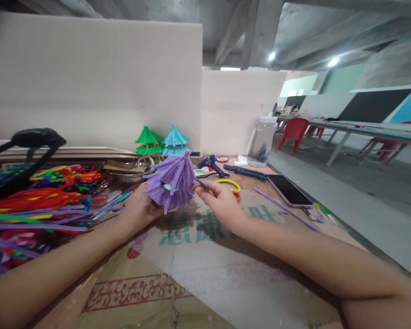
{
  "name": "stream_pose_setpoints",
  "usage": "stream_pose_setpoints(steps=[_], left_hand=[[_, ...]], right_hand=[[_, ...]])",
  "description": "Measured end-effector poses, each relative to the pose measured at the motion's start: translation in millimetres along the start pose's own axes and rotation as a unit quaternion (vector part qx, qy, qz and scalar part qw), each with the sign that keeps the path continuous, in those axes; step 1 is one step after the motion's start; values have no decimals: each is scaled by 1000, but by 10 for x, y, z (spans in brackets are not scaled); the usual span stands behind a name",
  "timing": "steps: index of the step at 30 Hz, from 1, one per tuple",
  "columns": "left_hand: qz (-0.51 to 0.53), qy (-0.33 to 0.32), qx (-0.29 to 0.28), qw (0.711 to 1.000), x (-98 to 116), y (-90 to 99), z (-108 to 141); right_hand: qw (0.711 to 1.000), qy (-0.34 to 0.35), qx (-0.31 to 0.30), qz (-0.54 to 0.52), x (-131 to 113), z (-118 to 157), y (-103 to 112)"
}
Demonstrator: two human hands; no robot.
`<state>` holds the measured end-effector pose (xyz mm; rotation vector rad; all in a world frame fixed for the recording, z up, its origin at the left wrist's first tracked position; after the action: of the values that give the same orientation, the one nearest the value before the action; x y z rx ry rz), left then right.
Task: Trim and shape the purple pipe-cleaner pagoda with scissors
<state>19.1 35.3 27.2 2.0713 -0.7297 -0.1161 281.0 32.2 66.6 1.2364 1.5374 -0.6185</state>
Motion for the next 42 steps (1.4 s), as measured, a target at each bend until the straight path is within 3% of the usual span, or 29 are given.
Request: stream_pose_setpoints(steps=[11,21,30,37,40,42], left_hand=[[-22,-68,29,997,24,-17,20],[14,-12,3,1000,4,7,-16],[-5,42,-23,999,-71,-51,-7],[-8,36,2,999,-100,-72,5],[11,38,2,999,-109,-68,6],[25,38,5,999,-110,-52,6]], right_hand=[[1000,-12,-24,-1,-96,8,-139],[998,-6,-42,42,32,62,-102],[999,35,2,-30,171,64,-60],[987,86,30,134,122,38,45],[959,141,7,245,-28,1,143],[926,187,-29,327,-153,-2,183]])
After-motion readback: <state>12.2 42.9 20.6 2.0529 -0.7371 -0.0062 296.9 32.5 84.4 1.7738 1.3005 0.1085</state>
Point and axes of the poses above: each hand's wrist, its own z-axis away from the middle knuckle, its own y-axis out of the back of the hand, x = y × z, the point moved 4 cm from there along -z, towards the middle knuckle, and after that the axes turned 6 degrees about -x, right-handed, at the moved point
